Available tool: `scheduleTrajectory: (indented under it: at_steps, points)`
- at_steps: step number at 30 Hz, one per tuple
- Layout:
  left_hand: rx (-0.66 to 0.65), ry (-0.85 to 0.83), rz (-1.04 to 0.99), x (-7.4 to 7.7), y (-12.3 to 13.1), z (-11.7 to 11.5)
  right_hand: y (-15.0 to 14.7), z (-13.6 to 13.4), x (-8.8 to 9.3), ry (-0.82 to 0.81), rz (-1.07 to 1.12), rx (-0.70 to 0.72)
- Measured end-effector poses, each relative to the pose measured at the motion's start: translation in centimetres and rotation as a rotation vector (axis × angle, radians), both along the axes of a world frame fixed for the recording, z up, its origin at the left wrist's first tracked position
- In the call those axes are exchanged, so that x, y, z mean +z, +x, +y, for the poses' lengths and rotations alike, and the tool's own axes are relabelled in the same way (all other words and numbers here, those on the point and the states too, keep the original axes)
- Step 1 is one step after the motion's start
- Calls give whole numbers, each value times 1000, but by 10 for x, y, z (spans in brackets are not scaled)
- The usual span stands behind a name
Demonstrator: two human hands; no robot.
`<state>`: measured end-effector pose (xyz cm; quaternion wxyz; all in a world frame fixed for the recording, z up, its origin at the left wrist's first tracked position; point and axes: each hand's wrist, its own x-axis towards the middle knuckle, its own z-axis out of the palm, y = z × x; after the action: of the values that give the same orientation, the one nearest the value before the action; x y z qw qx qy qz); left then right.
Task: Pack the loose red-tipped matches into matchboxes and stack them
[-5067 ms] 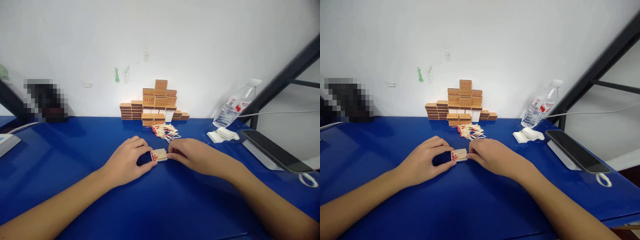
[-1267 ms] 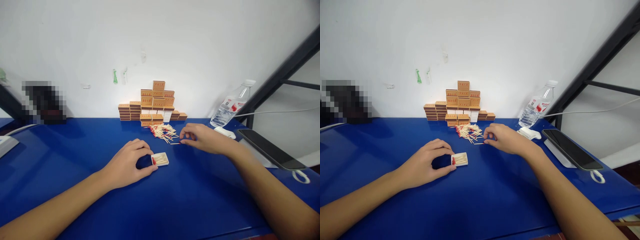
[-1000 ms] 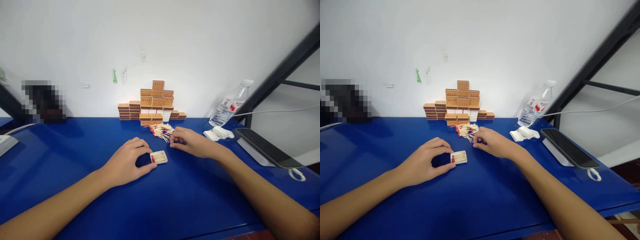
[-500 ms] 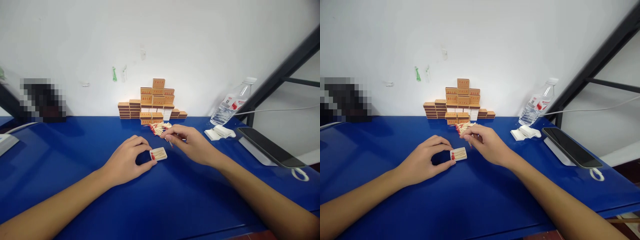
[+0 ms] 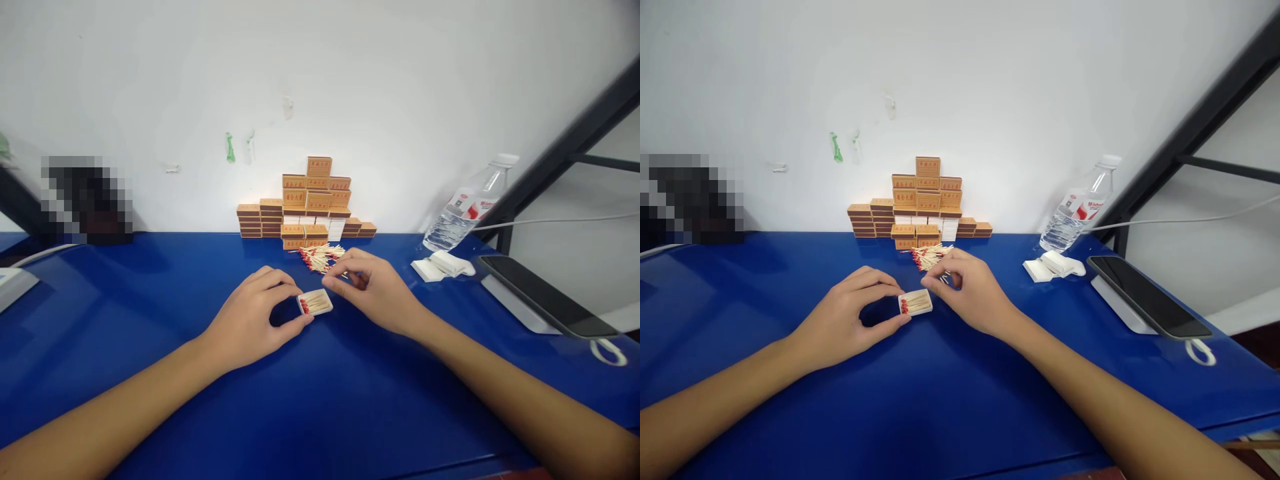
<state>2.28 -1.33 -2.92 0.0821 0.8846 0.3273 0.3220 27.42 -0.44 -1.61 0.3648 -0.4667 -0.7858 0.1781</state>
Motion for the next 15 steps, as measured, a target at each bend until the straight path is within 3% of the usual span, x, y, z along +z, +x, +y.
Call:
scheduleTrajectory:
  at_steps: [7,15]
  points:
    - [-68,16,-11,1,3,-5,9,15,-9,66,-260,-224]
    - [-59,-23,25,1,1,-3,16,22,-13,-18,-412,-125]
